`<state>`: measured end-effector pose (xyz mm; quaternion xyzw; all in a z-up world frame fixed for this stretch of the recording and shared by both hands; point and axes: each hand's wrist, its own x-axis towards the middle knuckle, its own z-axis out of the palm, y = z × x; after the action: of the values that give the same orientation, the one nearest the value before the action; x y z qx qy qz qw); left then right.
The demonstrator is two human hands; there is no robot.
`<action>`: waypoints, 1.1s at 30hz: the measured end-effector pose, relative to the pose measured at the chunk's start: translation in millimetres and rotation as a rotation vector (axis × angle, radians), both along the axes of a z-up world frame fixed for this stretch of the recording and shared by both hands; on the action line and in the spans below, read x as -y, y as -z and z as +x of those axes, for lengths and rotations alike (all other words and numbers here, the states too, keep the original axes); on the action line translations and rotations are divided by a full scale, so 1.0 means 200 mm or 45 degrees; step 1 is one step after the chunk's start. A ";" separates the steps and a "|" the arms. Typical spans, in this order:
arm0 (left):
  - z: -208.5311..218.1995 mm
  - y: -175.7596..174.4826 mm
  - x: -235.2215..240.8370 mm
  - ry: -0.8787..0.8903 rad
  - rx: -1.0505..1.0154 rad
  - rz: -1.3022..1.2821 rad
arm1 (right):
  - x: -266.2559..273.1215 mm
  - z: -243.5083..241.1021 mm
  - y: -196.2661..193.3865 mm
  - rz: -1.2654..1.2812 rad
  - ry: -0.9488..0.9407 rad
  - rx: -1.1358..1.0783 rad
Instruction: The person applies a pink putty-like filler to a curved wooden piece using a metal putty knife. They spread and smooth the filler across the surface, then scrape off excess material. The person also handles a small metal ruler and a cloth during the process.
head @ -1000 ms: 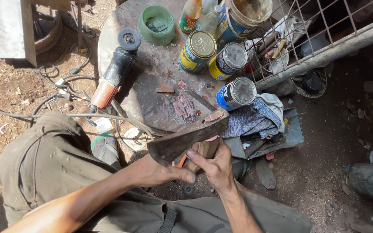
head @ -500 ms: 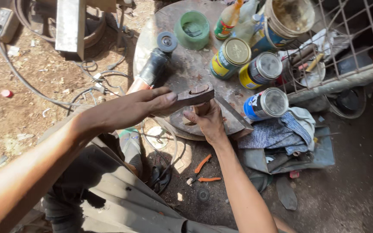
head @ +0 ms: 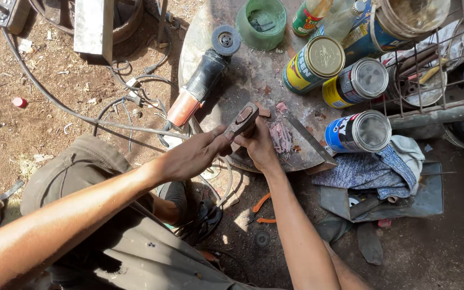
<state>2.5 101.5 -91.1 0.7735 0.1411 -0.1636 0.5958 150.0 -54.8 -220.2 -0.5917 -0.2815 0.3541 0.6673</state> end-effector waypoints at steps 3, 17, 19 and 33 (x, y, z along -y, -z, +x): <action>0.02 -0.01 0.01 -0.015 0.031 0.017 | 0.00 -0.04 -0.06 -0.194 0.119 0.417; 0.05 -0.05 0.09 -0.007 0.152 0.049 | 0.09 -0.35 -0.24 0.012 0.452 0.591; 0.06 -0.04 0.10 0.001 0.160 0.047 | 0.10 -0.35 -0.24 0.015 0.464 0.594; 0.12 -0.01 0.09 -0.031 0.093 0.085 | 0.16 -0.36 -0.30 -0.230 0.441 0.975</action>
<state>25.7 83.9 -89.0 0.7965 0.1341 -0.1231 0.5765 77.6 -87.7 -160.6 -0.7749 -0.3734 0.0150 0.5099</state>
